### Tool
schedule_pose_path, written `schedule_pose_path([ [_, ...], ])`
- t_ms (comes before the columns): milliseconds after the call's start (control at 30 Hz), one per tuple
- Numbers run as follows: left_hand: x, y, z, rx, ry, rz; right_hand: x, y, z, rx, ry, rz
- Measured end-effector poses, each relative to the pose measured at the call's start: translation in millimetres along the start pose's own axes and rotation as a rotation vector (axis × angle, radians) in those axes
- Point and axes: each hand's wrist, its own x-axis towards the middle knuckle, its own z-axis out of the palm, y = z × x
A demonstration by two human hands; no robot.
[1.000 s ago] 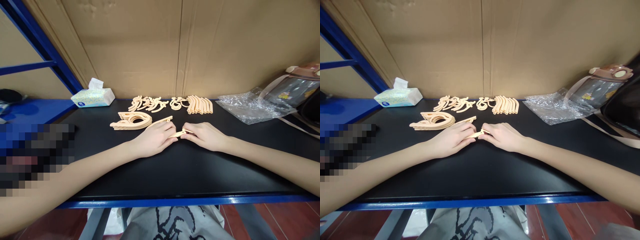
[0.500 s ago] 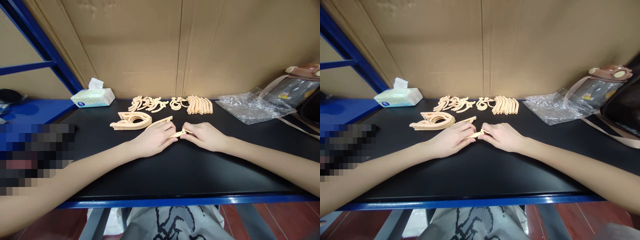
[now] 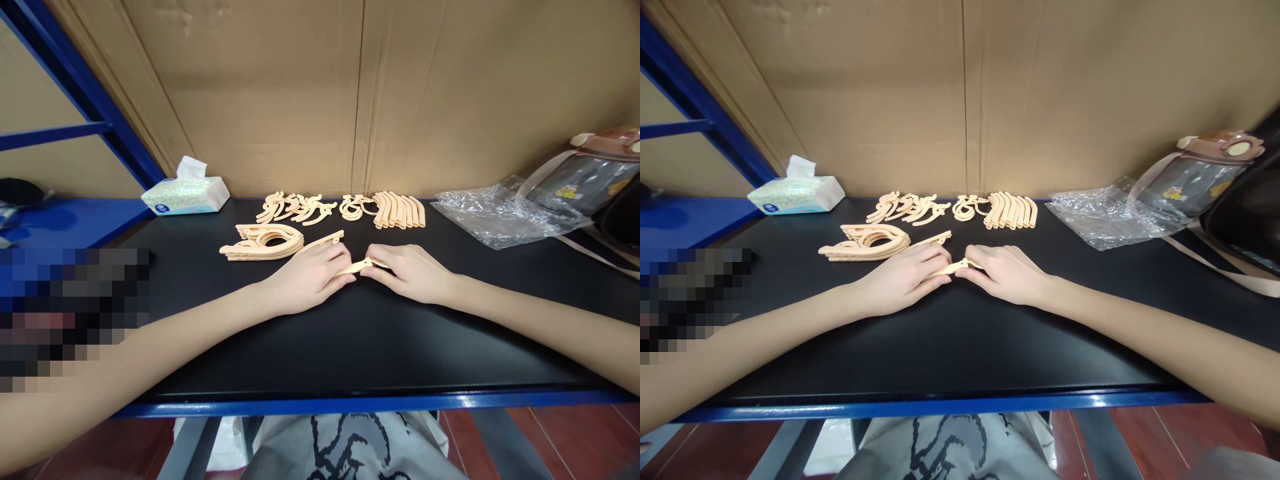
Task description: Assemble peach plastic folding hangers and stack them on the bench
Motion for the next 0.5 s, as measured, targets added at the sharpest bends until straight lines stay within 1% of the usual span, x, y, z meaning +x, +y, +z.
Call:
schedule_pose_path([
  [100, -0.3, 0.2, -0.1, 0.001, -0.002, 0.001, -0.3, 0.2, -0.8, 0.011, -0.011, -0.012],
  [300, -0.6, -0.3, 0.3, -0.003, 0.0, -0.004, 0.5, -2.3, -0.2, -0.011, 0.001, 0.056],
  [500, -0.8, -0.6, 1.0, 0.002, -0.001, 0.0, 1.7, -2.4, -0.7, -0.05, -0.026, 0.094],
])
